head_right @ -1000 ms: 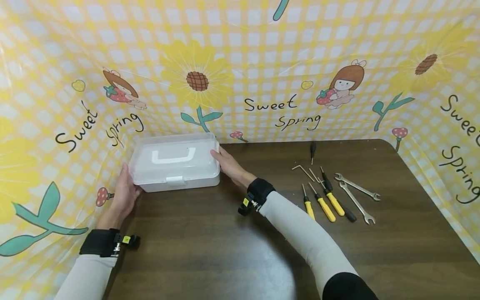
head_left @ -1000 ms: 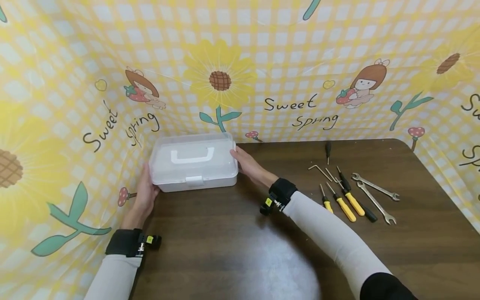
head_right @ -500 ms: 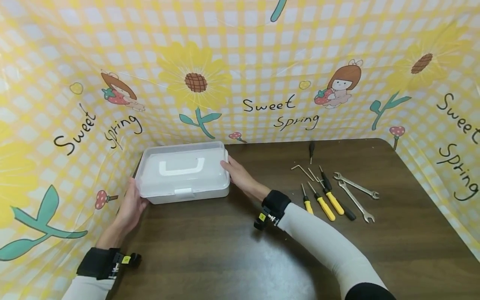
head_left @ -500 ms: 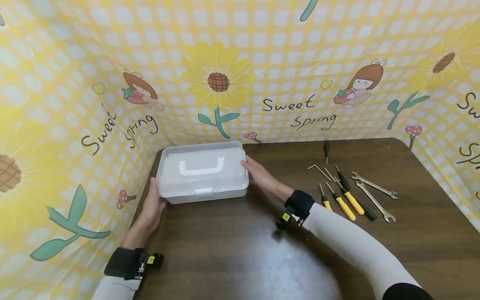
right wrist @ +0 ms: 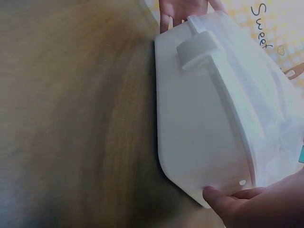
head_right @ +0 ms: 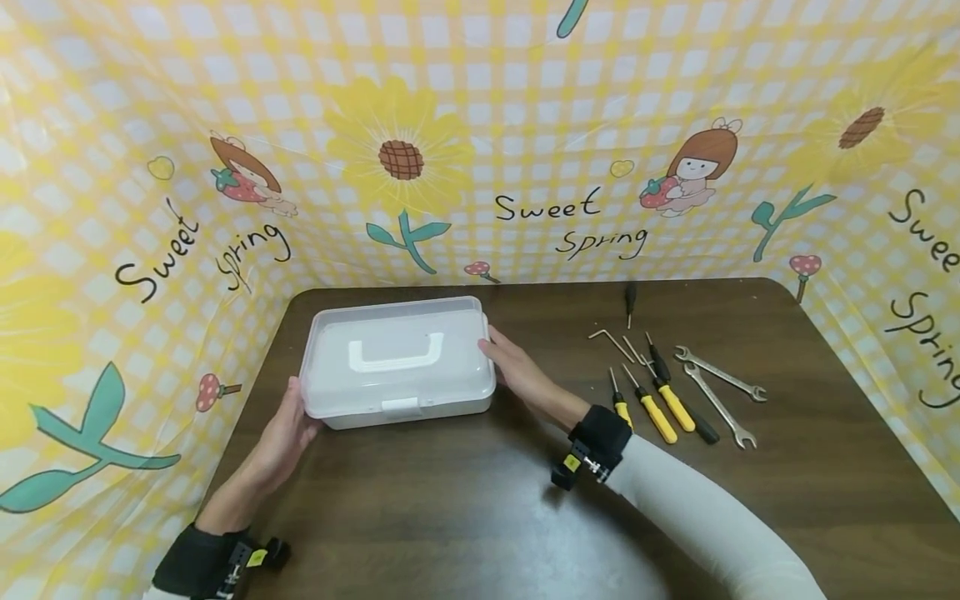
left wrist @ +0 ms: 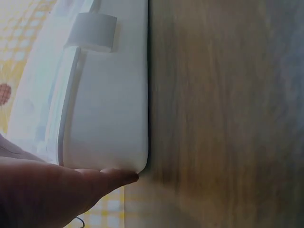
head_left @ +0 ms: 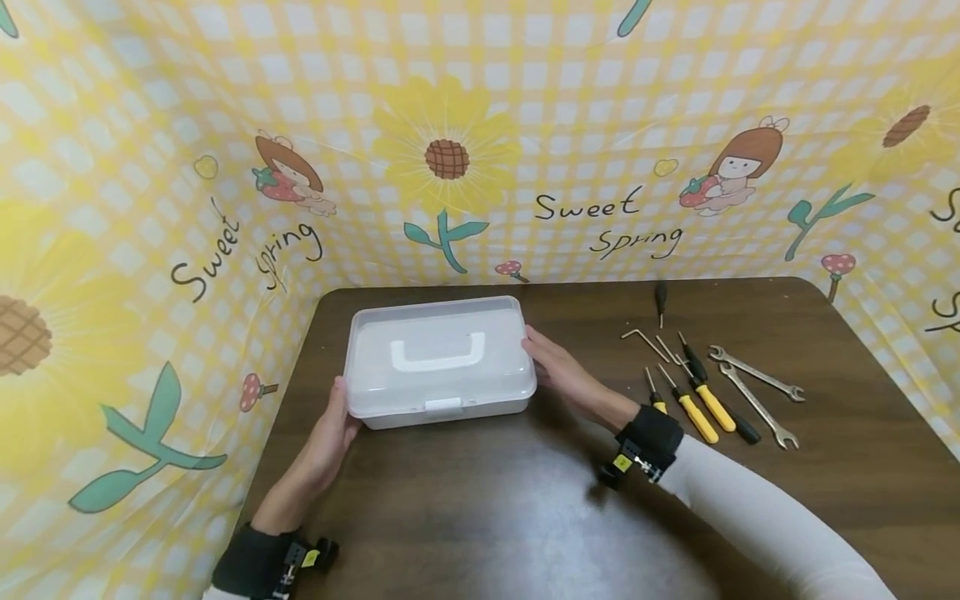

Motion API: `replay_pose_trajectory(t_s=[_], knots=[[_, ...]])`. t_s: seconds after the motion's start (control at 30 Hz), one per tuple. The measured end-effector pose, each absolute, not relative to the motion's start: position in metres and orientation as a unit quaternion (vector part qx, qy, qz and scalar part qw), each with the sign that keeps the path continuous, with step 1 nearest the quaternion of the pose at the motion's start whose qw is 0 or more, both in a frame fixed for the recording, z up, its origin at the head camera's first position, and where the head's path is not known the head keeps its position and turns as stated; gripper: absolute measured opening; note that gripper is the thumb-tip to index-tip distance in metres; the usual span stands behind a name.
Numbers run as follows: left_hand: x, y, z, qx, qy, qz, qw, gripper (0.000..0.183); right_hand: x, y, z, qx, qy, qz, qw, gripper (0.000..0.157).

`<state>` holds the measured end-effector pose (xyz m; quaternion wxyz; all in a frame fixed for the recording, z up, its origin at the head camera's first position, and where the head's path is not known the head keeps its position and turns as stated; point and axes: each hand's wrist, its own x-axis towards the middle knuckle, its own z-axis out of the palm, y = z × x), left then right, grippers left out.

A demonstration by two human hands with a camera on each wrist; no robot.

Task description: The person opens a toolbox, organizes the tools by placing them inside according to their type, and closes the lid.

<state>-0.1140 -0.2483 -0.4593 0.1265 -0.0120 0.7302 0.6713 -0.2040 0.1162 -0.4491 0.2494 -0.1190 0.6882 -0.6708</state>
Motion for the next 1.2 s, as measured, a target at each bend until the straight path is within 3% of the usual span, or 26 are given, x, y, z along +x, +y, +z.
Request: replay_pose_trajectory(t_s=[0.23, 1.2], knots=[[-0.1, -0.233, -0.456, 0.011, 0.742, 0.652, 0.154, 0.082, -0.186, 0.138, -0.449, -0.11, 0.706, -0.654, 0.247, 0.066], [-0.07, -0.181, -0.452, 0.04, 0.708, 0.683, 0.176, 0.07, -0.13, 0.197, -0.448, -0.071, 0.718, -0.651, 0.235, 0.07]])
